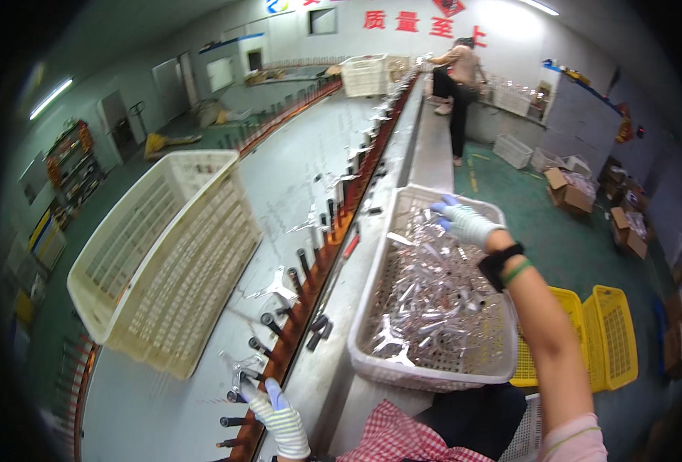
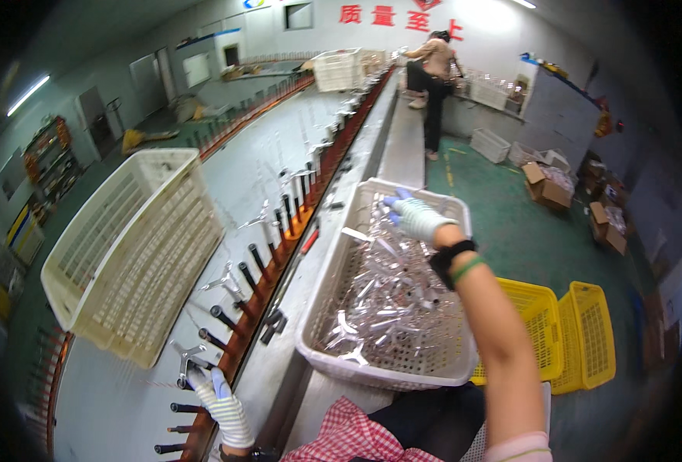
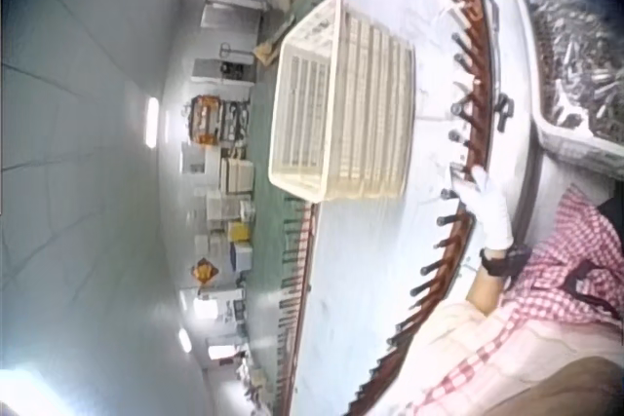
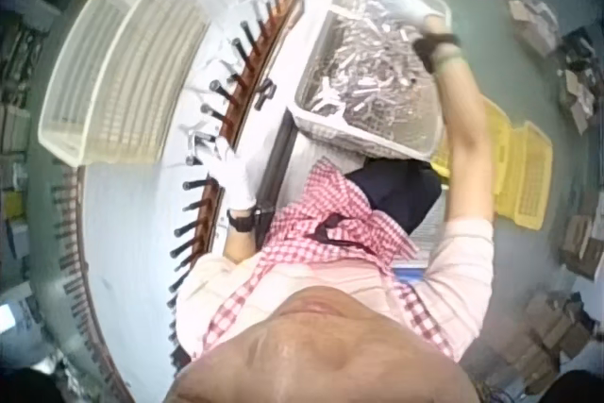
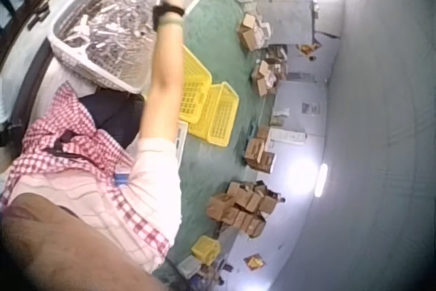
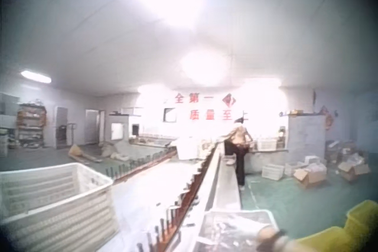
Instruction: Sorting and placing metal components into plastic baskets in a factory setting.
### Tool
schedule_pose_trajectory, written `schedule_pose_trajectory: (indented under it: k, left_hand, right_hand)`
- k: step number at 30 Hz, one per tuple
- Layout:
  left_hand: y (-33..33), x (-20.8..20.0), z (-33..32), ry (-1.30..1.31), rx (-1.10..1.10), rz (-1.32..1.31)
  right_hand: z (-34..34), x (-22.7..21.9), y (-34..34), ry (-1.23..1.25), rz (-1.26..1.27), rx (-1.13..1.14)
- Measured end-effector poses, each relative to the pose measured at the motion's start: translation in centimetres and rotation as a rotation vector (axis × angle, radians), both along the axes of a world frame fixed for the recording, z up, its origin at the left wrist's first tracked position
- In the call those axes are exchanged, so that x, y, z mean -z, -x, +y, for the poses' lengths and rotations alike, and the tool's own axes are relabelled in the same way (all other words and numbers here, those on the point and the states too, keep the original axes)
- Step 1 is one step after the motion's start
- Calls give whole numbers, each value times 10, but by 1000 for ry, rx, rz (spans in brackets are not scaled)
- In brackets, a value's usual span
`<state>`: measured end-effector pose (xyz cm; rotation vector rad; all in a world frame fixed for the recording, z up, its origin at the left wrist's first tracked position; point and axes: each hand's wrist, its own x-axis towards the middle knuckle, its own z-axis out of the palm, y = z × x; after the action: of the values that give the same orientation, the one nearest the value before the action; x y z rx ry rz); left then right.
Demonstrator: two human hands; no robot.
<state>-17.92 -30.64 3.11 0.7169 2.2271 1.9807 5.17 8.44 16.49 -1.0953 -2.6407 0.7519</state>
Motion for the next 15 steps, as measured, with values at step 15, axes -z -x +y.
schedule_pose_trajectory:
  k: [15]
  left_hand:
    - [-6, -29, -6, -183, -17, -88]
  right_hand:
    - [-236, 91, -23, -49, 146, -142]
